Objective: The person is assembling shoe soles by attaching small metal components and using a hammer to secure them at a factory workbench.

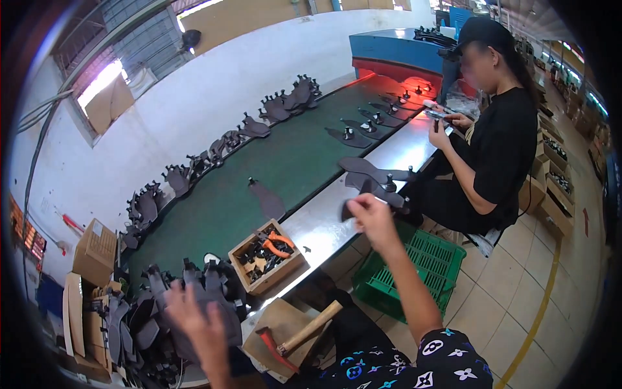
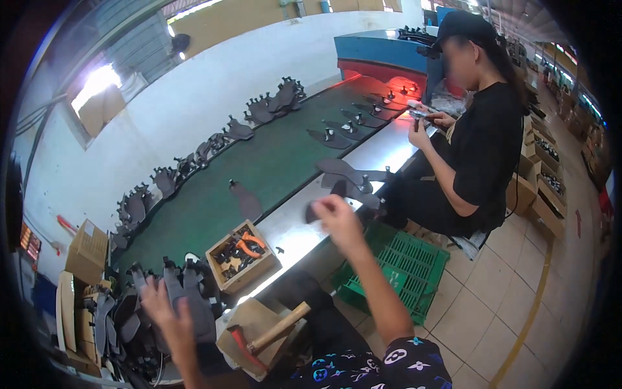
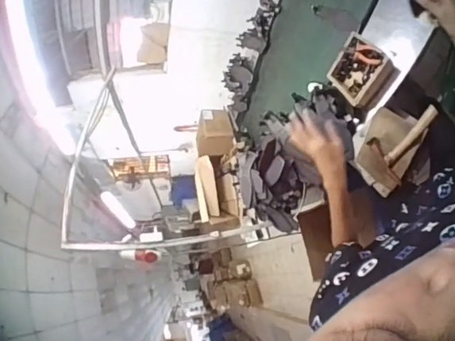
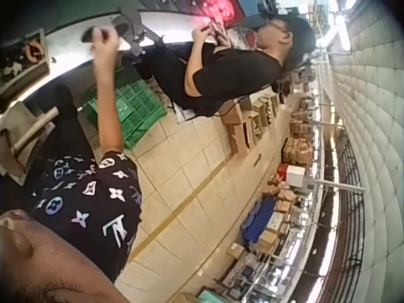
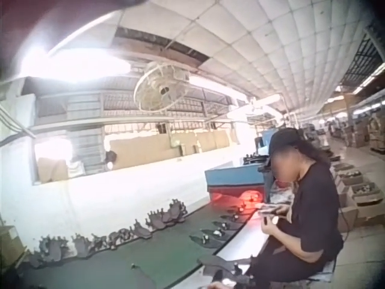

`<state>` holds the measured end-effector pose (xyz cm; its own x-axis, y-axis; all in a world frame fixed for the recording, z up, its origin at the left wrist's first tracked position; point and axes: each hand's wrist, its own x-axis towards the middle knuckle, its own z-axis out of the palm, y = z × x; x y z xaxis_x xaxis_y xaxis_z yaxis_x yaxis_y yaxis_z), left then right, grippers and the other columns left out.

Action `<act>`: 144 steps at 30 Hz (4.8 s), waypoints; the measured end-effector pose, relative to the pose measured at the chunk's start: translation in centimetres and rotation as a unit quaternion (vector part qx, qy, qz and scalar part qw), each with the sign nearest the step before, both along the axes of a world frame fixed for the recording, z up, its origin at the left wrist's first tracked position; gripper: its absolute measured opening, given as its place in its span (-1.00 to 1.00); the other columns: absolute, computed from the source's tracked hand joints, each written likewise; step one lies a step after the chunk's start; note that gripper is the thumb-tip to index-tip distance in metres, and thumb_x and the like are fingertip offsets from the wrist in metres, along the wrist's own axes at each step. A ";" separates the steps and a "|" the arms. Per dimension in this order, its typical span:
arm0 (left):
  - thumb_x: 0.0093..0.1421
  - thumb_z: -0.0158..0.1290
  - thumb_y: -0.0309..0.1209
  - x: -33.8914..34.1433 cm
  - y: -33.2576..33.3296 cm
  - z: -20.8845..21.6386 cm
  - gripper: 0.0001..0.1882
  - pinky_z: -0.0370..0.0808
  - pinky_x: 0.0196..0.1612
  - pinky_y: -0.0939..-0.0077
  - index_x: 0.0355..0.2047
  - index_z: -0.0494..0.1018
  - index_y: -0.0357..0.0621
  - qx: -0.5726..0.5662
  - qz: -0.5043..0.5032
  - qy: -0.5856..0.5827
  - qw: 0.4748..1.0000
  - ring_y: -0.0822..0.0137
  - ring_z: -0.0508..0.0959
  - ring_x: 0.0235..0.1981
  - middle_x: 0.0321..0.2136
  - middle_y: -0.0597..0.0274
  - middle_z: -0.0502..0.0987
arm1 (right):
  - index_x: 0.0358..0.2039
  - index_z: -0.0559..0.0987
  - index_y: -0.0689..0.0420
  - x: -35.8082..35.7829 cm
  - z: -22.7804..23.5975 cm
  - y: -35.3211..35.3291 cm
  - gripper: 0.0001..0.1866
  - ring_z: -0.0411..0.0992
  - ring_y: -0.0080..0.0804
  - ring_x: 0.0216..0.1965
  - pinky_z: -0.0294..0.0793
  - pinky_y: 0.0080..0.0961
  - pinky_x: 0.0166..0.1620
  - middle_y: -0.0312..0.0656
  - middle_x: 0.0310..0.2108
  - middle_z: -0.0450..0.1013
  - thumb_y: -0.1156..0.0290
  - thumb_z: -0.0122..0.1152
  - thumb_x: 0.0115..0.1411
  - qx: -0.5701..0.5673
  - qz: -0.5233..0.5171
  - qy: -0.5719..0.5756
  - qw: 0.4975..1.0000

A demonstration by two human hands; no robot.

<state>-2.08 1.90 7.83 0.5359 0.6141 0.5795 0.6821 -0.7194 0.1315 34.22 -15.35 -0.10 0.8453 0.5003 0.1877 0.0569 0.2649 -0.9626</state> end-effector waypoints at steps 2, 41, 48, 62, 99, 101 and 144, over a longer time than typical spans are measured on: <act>0.06 0.26 -0.42 3.2 -4.0 0.4 0.01 -0.22 0.45 0.01 0.41 -0.09 -0.32 -0.060 -0.120 0.001 0.991 -0.11 -0.08 0.46 0.43 -0.15 -0.02 | -0.19 0.51 0.19 -6.7 4.2 3.5 -0.76 0.36 -0.65 -0.57 0.37 -0.68 -0.49 -0.35 -0.46 0.43 0.27 0.23 0.32 0.069 0.062 0.055 0.994; 0.06 0.17 -0.49 13.7 10.3 -8.4 -0.89 0.64 -0.29 0.24 -0.40 0.66 -0.17 -0.073 -0.105 0.404 0.906 0.09 0.69 -0.26 -0.35 0.05 0.67 | -0.32 0.65 0.25 -15.5 -7.6 -7.9 -0.85 0.27 -0.75 -0.60 0.26 -0.68 -0.47 -0.43 -0.62 0.42 0.44 0.22 0.30 -0.092 0.125 -0.052 0.986; 0.05 0.13 -0.45 14.2 10.6 -8.4 -0.88 0.60 -0.32 0.22 -0.44 0.65 -0.15 -0.029 -0.133 0.398 0.908 0.08 0.67 -0.33 -0.44 0.04 0.64 | -0.27 0.60 0.23 -14.8 -5.0 -4.7 -0.78 0.18 -0.74 -0.79 0.09 -0.72 -0.70 -0.44 -0.72 0.30 0.34 0.13 0.39 -0.032 0.159 -0.051 0.985; 0.29 0.16 -0.48 0.7 -7.4 2.2 -0.82 0.39 -0.60 0.71 -0.16 0.58 -0.35 -0.521 -0.255 -0.356 0.733 0.43 0.64 -0.54 -0.43 0.19 0.65 | -0.02 0.56 0.23 -19.1 5.6 -2.1 -0.72 0.30 -0.71 -0.67 0.28 -0.75 -0.62 -0.14 -0.29 0.58 0.39 0.24 0.31 0.038 0.282 -0.025 0.958; 0.03 0.32 -0.52 -1.7 -3.4 -12.9 -0.73 0.57 -0.33 0.50 -0.23 0.60 -0.30 -0.395 -0.111 -0.318 0.855 0.46 0.65 -0.39 -0.37 0.07 0.68 | -0.16 0.57 0.26 -20.4 -0.7 7.9 -0.69 0.55 -0.05 -0.19 0.51 -0.35 -0.11 -0.02 -0.21 0.55 0.62 0.27 0.02 -0.127 0.397 -0.327 0.848; 0.01 0.32 -0.52 -1.9 -3.4 -12.5 -0.72 0.57 -0.35 0.47 -0.23 0.59 -0.31 -0.405 -0.105 -0.297 0.858 0.44 0.66 -0.41 -0.39 0.03 0.68 | -0.18 0.57 0.28 -20.4 -0.9 7.9 -0.70 0.55 -0.04 -0.19 0.52 -0.38 -0.10 -0.02 -0.19 0.55 0.65 0.26 0.00 -0.121 0.395 -0.343 0.844; 0.00 0.38 -0.44 -2.5 -2.8 -13.6 -0.75 0.54 -0.19 0.57 -0.31 0.67 -0.29 -0.506 -0.149 -0.350 0.774 0.56 0.60 -0.32 -0.36 0.25 0.70 | 0.19 0.37 0.39 -22.7 3.5 -1.0 -0.51 0.52 0.00 -0.32 0.52 -0.31 -0.25 0.12 -0.26 0.49 0.63 0.18 0.24 -0.129 0.314 -0.438 0.833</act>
